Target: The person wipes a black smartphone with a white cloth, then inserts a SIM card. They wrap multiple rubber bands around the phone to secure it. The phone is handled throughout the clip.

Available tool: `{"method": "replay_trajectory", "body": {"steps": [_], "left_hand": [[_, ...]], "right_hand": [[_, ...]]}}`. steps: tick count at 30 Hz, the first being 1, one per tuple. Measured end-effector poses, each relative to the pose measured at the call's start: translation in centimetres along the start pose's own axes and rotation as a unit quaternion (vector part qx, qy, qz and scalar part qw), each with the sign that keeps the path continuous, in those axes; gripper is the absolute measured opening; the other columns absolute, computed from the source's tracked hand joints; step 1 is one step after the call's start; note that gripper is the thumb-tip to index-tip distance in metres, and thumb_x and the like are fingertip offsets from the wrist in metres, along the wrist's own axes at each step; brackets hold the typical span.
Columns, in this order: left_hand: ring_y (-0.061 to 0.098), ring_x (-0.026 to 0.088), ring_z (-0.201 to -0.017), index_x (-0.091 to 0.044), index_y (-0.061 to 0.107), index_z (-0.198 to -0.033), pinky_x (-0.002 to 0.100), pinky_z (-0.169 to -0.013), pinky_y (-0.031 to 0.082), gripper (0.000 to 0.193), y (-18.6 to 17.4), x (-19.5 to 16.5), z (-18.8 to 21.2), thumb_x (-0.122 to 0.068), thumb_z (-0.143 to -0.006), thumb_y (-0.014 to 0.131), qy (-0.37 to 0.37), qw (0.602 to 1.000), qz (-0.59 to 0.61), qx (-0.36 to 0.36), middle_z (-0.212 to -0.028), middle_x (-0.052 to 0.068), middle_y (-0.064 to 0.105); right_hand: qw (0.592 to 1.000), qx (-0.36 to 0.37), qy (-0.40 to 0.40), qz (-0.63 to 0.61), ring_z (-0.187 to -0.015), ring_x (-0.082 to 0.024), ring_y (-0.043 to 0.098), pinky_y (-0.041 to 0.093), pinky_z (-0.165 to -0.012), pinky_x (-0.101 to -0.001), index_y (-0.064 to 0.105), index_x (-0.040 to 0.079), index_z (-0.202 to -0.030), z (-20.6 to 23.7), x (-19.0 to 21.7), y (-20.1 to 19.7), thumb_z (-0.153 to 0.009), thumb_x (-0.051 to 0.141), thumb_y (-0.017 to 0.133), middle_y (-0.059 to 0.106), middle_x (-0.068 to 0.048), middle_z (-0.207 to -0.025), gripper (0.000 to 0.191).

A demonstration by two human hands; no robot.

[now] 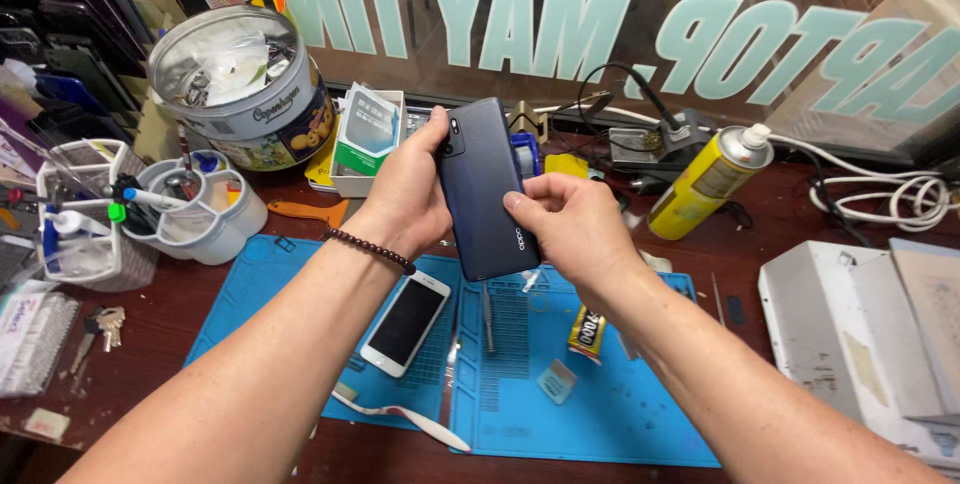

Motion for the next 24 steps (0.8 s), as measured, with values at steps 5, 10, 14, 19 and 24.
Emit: {"method": "replay_trajectory", "body": {"steps": [5,10,14,19,24], "left_hand": [[0.070,0.029,-0.095,-0.006,0.065,-0.111,0.050,-0.088,0.058,0.042,-3.4,-1.4,-0.6,-0.043,-0.104,0.045,-0.070,0.997,-0.004,-0.028,-0.105,0.013,0.071],[0.069,0.028,-0.093,-0.007,0.065,-0.112,0.049,-0.086,0.058,0.045,-4.0,-2.1,-0.5,-0.047,-0.102,0.047,-0.079,0.996,0.000,-0.038,-0.103,0.012,0.071],[0.071,0.024,-0.096,-0.004,0.065,-0.113,0.044,-0.088,0.059,0.038,-3.0,-2.4,-0.2,-0.039,-0.103,0.056,-0.081,0.994,-0.073,0.005,-0.105,0.010,0.071],[0.071,0.022,-0.093,-0.003,0.065,-0.110,0.044,-0.083,0.060,0.020,-4.5,-0.9,3.1,-0.011,-0.093,0.067,-0.114,0.970,-0.214,-0.010,-0.104,0.008,0.071],[0.070,0.020,-0.093,-0.004,0.067,-0.113,0.040,-0.083,0.059,0.024,-5.4,-3.0,5.1,-0.005,-0.089,0.069,-0.075,0.969,-0.235,-0.016,-0.105,0.008,0.072]], "right_hand": [[0.998,-0.043,-0.041,-0.014,-0.069,-0.004,0.064,0.052,-0.061,-0.0218,0.074,0.002,-0.103,-0.1,-1.4,4.8,-0.094,0.021,0.072,0.075,-0.001,-0.082,0.021],[0.999,-0.012,0.011,-0.046,-0.068,-0.009,0.067,0.053,-0.060,-0.0246,0.075,0.000,-0.102,-1.3,-1.6,5.5,-0.092,0.016,0.072,0.077,-0.005,-0.084,0.020],[0.997,-0.027,0.035,-0.060,-0.069,-0.010,0.066,0.053,-0.060,-0.0262,0.075,0.002,-0.103,-1.9,-1.2,4.1,-0.093,0.018,0.072,0.075,-0.005,-0.086,0.019],[0.995,-0.010,0.005,-0.098,-0.073,-0.010,0.067,0.057,-0.066,-0.0261,0.073,0.000,-0.102,-2.3,-0.5,3.8,-0.094,0.018,0.072,0.074,-0.004,-0.088,0.020],[0.992,0.036,0.014,-0.122,-0.071,-0.011,0.067,0.058,-0.065,-0.0289,0.072,0.002,-0.101,-2.1,0.1,5.8,-0.095,0.023,0.068,0.072,-0.003,-0.086,0.022]]}}
Point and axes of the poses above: each hand's wrist, its own z-axis away from the middle knuckle, its own y-axis out of the palm, x = y × z, the point moved 7 cm from there along -z, towards the middle knuckle
